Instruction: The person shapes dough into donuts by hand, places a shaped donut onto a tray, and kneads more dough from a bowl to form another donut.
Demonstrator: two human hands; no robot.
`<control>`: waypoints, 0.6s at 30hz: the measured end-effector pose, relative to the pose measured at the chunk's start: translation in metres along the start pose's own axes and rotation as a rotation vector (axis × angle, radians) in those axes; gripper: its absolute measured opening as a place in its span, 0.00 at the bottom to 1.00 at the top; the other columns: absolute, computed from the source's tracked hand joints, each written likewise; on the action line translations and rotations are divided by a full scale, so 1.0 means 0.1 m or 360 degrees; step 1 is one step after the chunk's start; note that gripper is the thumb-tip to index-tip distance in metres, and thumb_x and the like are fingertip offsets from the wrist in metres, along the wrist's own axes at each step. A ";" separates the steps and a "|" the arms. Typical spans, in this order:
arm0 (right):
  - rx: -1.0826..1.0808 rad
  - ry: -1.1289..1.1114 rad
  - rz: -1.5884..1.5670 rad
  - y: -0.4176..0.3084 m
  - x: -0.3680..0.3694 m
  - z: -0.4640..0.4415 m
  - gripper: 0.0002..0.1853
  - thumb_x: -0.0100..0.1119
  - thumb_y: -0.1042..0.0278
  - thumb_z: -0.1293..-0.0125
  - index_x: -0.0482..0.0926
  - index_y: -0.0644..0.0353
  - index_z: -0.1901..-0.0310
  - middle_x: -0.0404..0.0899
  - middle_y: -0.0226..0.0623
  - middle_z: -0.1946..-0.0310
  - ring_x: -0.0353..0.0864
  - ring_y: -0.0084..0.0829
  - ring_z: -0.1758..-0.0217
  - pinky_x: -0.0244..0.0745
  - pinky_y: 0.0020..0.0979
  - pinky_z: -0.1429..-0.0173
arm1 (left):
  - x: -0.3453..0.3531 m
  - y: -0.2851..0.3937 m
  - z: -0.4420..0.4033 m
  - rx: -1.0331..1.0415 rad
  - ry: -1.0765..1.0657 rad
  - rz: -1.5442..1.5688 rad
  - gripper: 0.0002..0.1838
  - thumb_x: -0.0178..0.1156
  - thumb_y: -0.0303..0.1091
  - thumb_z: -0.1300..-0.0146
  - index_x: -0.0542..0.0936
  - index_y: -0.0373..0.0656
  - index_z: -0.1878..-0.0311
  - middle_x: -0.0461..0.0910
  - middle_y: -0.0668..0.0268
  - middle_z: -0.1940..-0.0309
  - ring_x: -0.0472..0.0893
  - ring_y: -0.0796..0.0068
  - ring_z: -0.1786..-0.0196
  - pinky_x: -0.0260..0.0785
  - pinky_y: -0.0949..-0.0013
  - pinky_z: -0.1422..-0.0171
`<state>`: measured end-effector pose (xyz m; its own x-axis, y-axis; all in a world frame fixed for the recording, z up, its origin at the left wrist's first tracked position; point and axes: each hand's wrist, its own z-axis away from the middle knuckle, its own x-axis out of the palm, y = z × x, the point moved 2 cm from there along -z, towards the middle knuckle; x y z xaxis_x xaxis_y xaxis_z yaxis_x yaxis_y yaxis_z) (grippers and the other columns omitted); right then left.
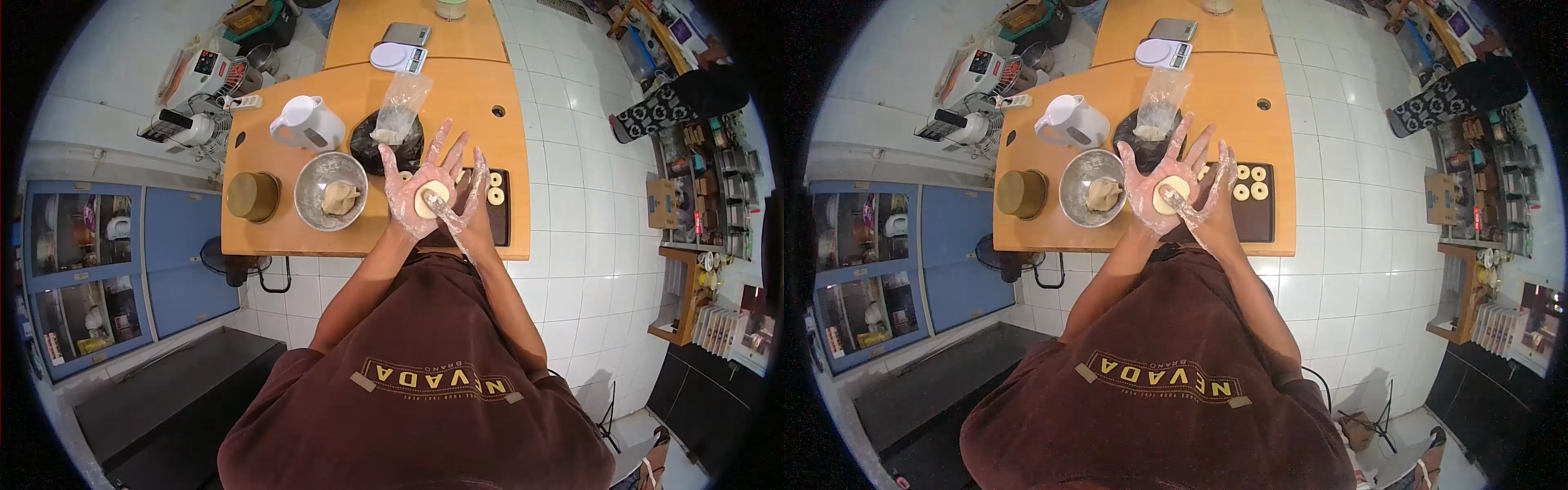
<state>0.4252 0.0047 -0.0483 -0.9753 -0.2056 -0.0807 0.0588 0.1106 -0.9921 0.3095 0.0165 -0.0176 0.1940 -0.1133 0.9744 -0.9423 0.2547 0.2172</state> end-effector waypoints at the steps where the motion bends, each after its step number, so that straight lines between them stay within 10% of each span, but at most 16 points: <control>1: -0.0006 0.0005 0.0015 -0.01 -0.01 -0.01 0.68 0.82 0.52 0.44 0.38 0.66 0.17 0.37 0.65 0.18 0.36 0.58 0.13 0.43 0.55 0.15 | 0.03 -0.01 0.00 0.0005 0.0055 -0.0026 0.66 0.41 0.92 0.45 0.48 0.54 0.13 0.41 0.54 0.13 0.45 0.60 0.13 0.75 0.68 0.31; 9: -0.0053 0.0030 0.0143 0.00 0.00 -0.01 0.68 0.82 0.51 0.43 0.37 0.64 0.17 0.34 0.64 0.17 0.35 0.57 0.12 0.42 0.56 0.15 | -0.11 -0.02 -0.01 -0.0132 -0.0271 0.0621 0.66 0.41 0.92 0.45 0.49 0.54 0.13 0.42 0.56 0.13 0.49 0.62 0.14 0.64 0.59 0.20; 12: -0.0031 -0.0019 0.0054 0.00 -0.03 0.01 0.68 0.81 0.51 0.42 0.36 0.64 0.16 0.32 0.63 0.16 0.31 0.57 0.12 0.40 0.55 0.14 | -0.03 -0.03 0.02 -0.0005 -0.0031 0.0119 0.63 0.37 0.92 0.43 0.50 0.56 0.13 0.40 0.57 0.13 0.38 0.62 0.12 0.27 0.50 0.11; 18: -0.0173 -0.0114 0.0198 0.08 0.00 0.05 0.66 0.78 0.53 0.37 0.32 0.62 0.16 0.30 0.51 0.14 0.28 0.49 0.11 0.35 0.52 0.13 | -0.08 -0.02 0.03 0.0016 -0.0024 0.0176 0.62 0.37 0.92 0.43 0.51 0.60 0.13 0.41 0.56 0.13 0.40 0.62 0.12 0.34 0.44 0.12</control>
<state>0.4271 0.0007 -0.0563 -0.9441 -0.2520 -0.2126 0.1510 0.2429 -0.9582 0.3094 0.0140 -0.0263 0.0846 -0.0993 0.9915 -0.9605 0.2567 0.1076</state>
